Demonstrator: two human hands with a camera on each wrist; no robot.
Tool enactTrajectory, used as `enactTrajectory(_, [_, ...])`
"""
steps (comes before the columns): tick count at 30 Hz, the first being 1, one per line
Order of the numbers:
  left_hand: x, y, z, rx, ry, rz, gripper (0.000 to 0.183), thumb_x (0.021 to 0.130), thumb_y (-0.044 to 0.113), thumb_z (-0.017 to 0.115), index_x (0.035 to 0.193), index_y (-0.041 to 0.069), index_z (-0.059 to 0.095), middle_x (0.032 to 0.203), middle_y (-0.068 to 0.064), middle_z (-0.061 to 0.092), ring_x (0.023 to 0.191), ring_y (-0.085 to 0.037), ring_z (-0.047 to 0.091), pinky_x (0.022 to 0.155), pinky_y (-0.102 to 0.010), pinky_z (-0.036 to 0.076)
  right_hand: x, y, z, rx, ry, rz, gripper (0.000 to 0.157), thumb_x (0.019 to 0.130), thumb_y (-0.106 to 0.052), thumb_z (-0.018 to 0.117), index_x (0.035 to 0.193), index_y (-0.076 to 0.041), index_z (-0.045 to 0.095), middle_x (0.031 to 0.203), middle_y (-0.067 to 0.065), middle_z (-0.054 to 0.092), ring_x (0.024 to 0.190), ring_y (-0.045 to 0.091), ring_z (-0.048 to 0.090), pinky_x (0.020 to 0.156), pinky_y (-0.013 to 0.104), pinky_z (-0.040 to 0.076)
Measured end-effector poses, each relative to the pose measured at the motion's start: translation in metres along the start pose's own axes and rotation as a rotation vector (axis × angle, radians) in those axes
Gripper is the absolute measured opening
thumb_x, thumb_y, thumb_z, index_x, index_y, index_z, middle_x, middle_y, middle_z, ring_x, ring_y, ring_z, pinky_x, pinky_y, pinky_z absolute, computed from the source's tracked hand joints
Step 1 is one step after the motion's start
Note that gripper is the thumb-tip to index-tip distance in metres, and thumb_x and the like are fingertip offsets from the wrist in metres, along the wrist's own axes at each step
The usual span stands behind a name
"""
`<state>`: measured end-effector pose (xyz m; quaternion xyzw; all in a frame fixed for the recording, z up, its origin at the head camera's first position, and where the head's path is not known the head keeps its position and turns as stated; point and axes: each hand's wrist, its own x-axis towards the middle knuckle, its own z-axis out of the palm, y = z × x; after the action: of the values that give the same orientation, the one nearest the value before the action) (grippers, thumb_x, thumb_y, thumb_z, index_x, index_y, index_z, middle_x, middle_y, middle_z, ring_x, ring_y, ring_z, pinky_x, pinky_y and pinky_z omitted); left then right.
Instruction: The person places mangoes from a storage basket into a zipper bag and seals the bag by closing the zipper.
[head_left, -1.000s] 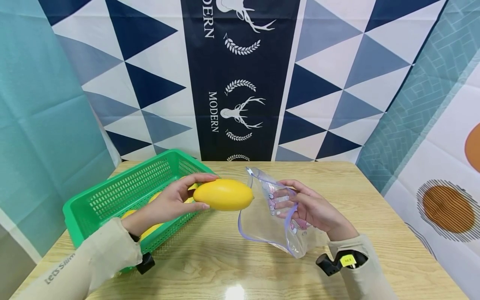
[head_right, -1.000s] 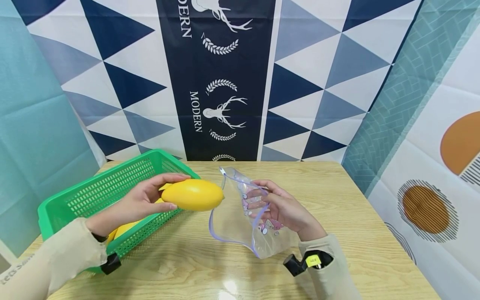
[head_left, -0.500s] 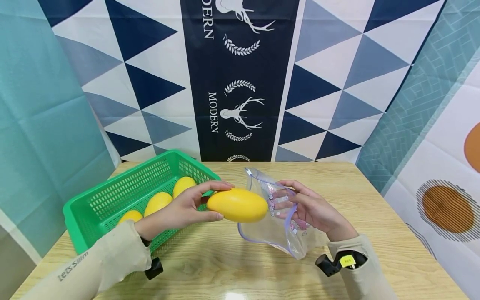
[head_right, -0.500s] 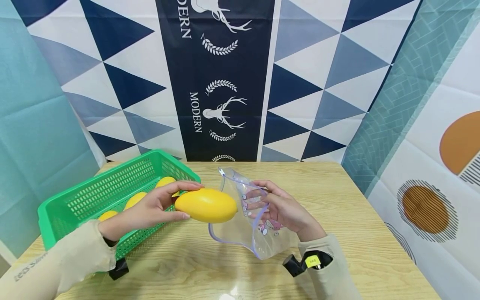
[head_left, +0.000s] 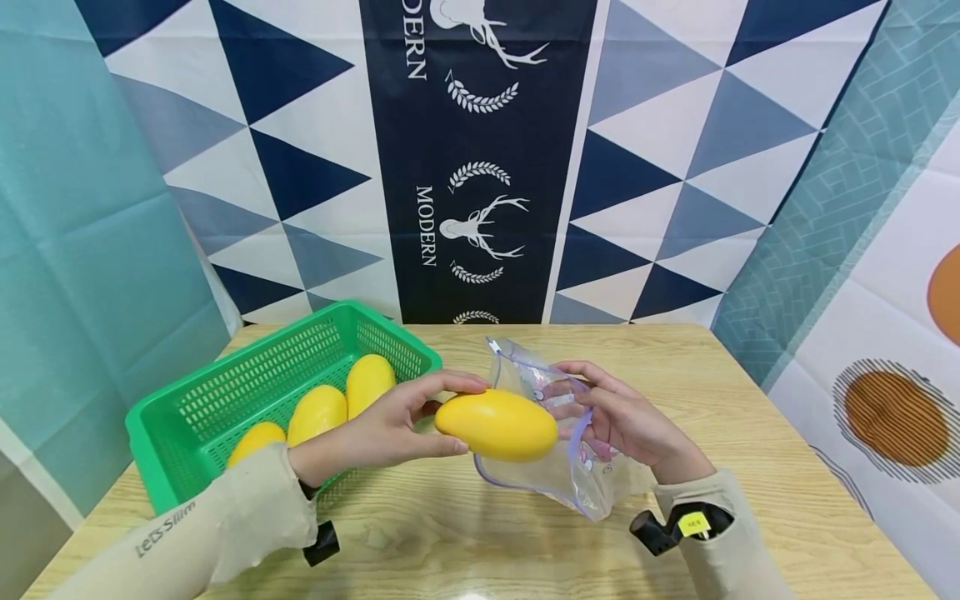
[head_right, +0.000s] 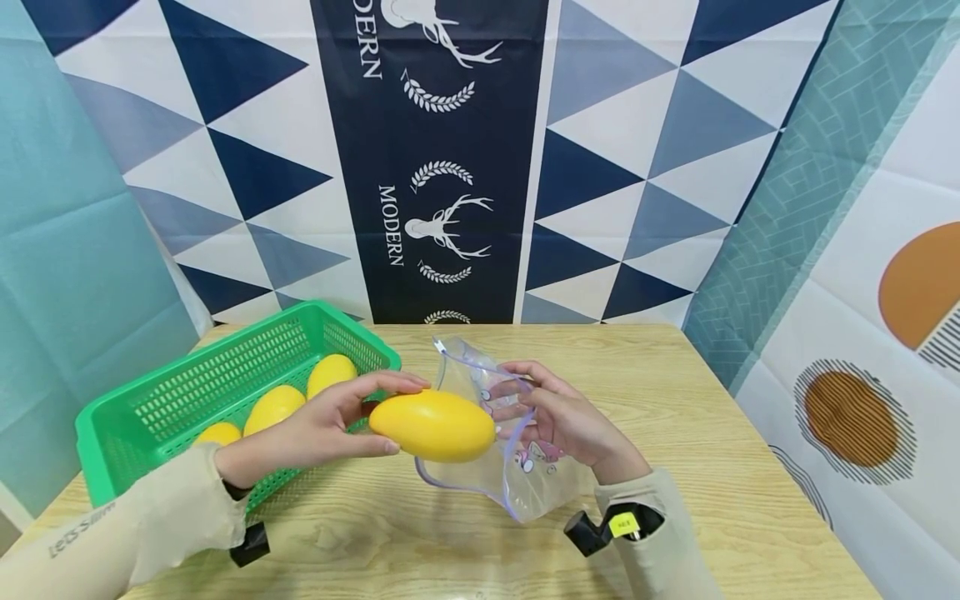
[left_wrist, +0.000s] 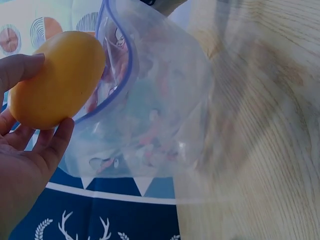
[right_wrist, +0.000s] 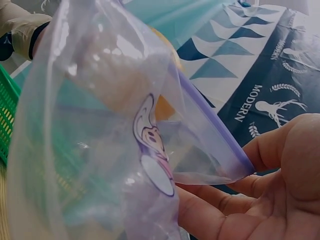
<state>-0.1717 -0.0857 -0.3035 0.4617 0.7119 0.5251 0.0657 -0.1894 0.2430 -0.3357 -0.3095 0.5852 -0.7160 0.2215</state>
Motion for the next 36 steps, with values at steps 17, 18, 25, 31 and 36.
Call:
enactTrajectory(17, [0.006,-0.004,0.01,0.016,-0.035,-0.014,0.055,0.089,0.0,0.072,0.14,0.001,0.049,0.142,-0.014,0.051,0.123,-0.026,0.052,0.096,-0.036,0.052,-0.001,0.001,0.0,-0.006,-0.009,0.0,0.041,0.107,-0.004,0.029,0.141,-0.021,0.044,0.128,0.008,0.055,0.096,0.018,0.071,0.057,0.018,0.052])
enactTrajectory(18, [0.006,-0.004,0.009,0.025,-0.035,-0.015,0.055,0.089,0.0,0.072,0.14,0.001,0.049,0.141,-0.014,0.051,0.123,-0.025,0.053,0.095,-0.036,0.052,-0.001,0.0,0.0,-0.009,-0.006,-0.004,0.041,0.106,-0.004,0.029,0.14,-0.021,0.044,0.128,0.008,0.054,0.099,0.019,0.07,0.061,0.019,0.055])
enactTrajectory(25, [0.005,-0.006,0.007,0.097,-0.024,-0.059,0.056,0.088,0.002,0.074,0.139,0.002,0.051,0.139,-0.012,0.053,0.118,-0.023,0.054,0.092,-0.033,0.053,0.001,-0.002,0.003,-0.011,-0.002,-0.029,0.041,0.106,-0.003,0.029,0.139,-0.02,0.046,0.127,0.01,0.053,0.111,0.022,0.066,0.089,0.041,0.054])
enactTrajectory(31, [0.002,-0.011,0.006,0.207,-0.024,-0.063,0.053,0.089,0.006,0.074,0.137,0.002,0.053,0.138,-0.011,0.055,0.119,-0.024,0.052,0.094,-0.033,0.051,0.0,-0.002,0.004,0.004,0.026,-0.01,0.041,0.107,-0.002,0.028,0.138,-0.02,0.047,0.126,0.009,0.054,0.109,0.021,0.067,0.091,0.043,0.053])
enactTrajectory(36, [0.001,-0.012,0.008,0.292,-0.024,-0.062,0.053,0.088,0.008,0.076,0.136,0.003,0.055,0.138,-0.009,0.055,0.124,-0.025,0.05,0.102,-0.036,0.046,0.001,-0.001,0.005,-0.002,0.054,0.01,0.039,0.107,-0.004,0.03,0.138,-0.02,0.047,0.126,0.008,0.054,0.108,0.02,0.067,0.091,0.042,0.054])
